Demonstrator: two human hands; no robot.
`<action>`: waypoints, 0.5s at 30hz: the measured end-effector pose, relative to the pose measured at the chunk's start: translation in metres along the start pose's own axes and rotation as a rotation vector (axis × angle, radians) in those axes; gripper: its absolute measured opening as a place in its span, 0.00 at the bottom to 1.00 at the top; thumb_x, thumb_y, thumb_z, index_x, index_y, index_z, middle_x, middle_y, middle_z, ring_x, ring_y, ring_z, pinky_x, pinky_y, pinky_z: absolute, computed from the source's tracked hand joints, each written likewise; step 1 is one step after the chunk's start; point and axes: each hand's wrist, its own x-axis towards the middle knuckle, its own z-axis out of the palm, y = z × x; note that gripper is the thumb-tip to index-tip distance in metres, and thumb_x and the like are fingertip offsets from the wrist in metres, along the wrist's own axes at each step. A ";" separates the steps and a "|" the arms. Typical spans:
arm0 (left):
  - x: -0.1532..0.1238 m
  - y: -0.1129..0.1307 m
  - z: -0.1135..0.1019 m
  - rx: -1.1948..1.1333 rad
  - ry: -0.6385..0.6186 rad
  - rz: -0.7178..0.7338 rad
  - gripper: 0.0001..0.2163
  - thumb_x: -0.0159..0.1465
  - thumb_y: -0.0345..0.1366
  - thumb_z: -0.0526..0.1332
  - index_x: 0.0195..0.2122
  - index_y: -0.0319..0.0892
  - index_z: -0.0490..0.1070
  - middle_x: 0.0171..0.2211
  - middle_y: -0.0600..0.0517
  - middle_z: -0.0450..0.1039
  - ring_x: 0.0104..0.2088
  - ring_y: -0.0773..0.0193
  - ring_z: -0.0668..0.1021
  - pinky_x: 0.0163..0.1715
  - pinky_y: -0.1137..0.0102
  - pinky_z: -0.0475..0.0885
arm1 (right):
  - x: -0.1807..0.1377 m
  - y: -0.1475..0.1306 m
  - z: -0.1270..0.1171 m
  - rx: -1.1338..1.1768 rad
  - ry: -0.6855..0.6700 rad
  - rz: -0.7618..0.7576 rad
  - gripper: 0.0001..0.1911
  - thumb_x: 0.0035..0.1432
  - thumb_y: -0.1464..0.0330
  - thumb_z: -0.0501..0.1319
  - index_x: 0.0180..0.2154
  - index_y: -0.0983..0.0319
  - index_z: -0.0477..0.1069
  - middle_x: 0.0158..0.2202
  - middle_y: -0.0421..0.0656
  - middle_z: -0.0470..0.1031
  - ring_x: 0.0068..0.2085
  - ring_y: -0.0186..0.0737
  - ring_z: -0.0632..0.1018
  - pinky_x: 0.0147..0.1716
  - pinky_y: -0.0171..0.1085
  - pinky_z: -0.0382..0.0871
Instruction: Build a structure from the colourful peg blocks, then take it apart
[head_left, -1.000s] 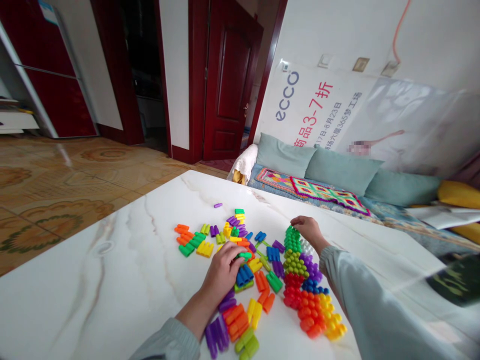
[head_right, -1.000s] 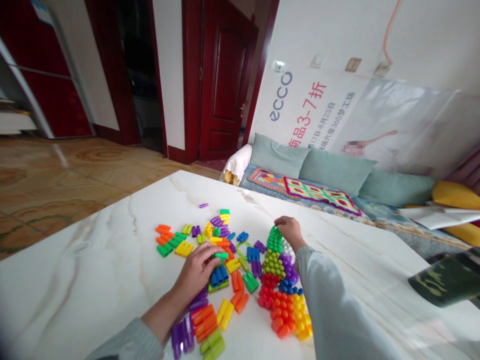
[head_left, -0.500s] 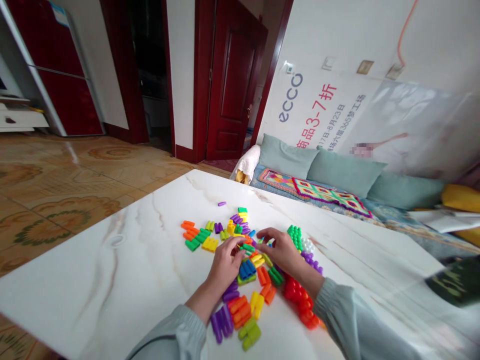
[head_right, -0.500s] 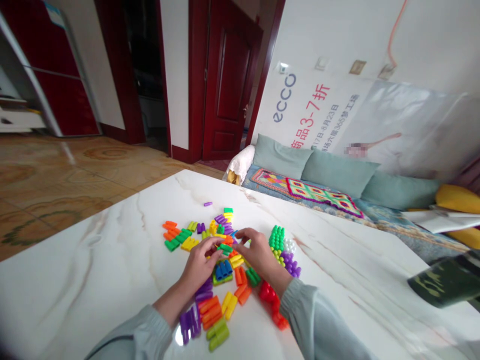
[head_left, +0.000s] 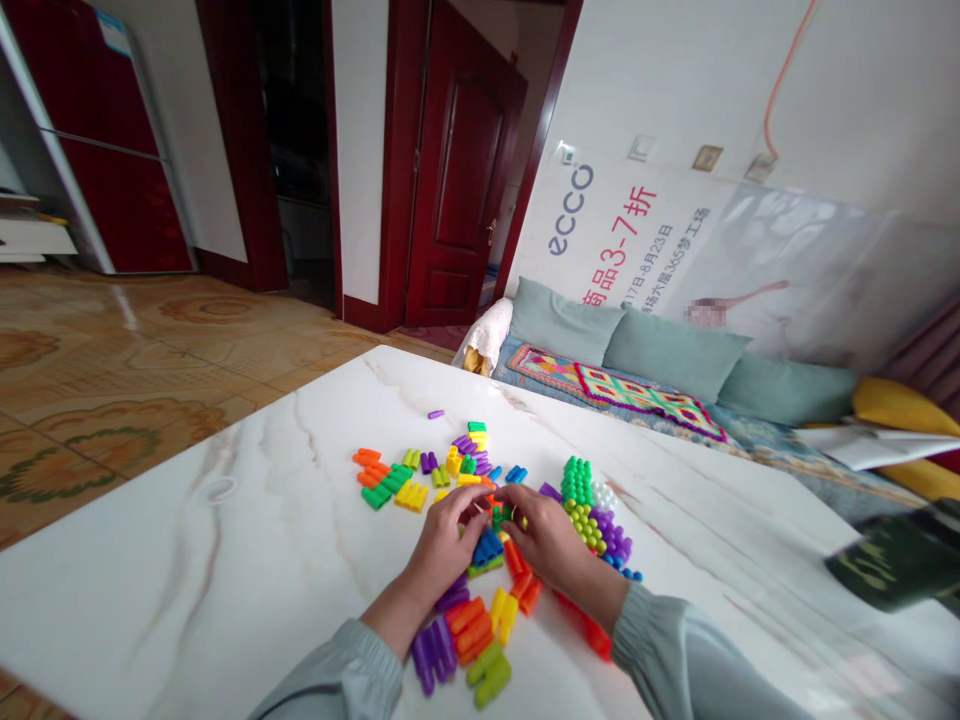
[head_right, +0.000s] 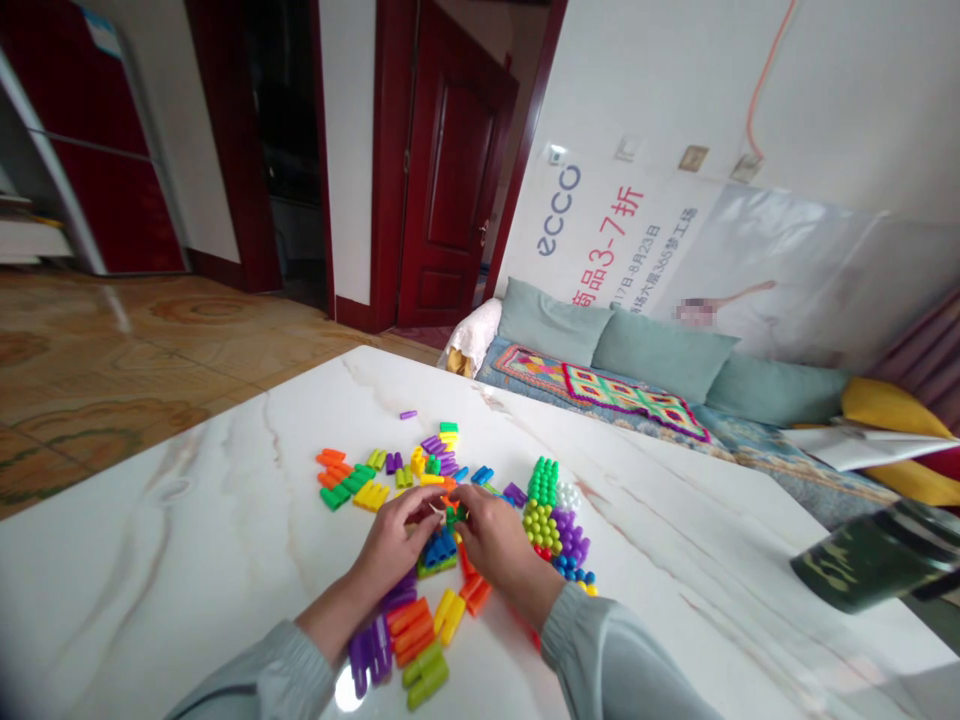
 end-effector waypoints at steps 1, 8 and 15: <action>0.000 -0.001 0.000 0.027 0.010 0.004 0.13 0.63 0.28 0.59 0.48 0.44 0.74 0.41 0.49 0.80 0.38 0.62 0.81 0.40 0.69 0.77 | 0.003 0.003 -0.006 0.012 0.014 0.011 0.18 0.52 0.78 0.58 0.45 0.59 0.74 0.39 0.43 0.79 0.36 0.40 0.78 0.38 0.36 0.70; 0.005 -0.012 -0.008 0.166 0.253 -0.117 0.09 0.66 0.32 0.57 0.43 0.44 0.76 0.40 0.48 0.81 0.40 0.58 0.82 0.42 0.66 0.76 | 0.027 0.023 -0.021 0.125 0.025 0.169 0.11 0.49 0.73 0.61 0.35 0.59 0.78 0.26 0.38 0.78 0.28 0.37 0.76 0.31 0.35 0.69; 0.008 -0.008 -0.012 0.102 0.347 -0.182 0.09 0.67 0.34 0.55 0.43 0.42 0.75 0.38 0.48 0.81 0.36 0.60 0.82 0.38 0.67 0.76 | 0.032 0.025 0.007 0.325 -0.038 0.356 0.14 0.52 0.72 0.60 0.41 0.63 0.76 0.34 0.42 0.80 0.29 0.36 0.78 0.29 0.33 0.71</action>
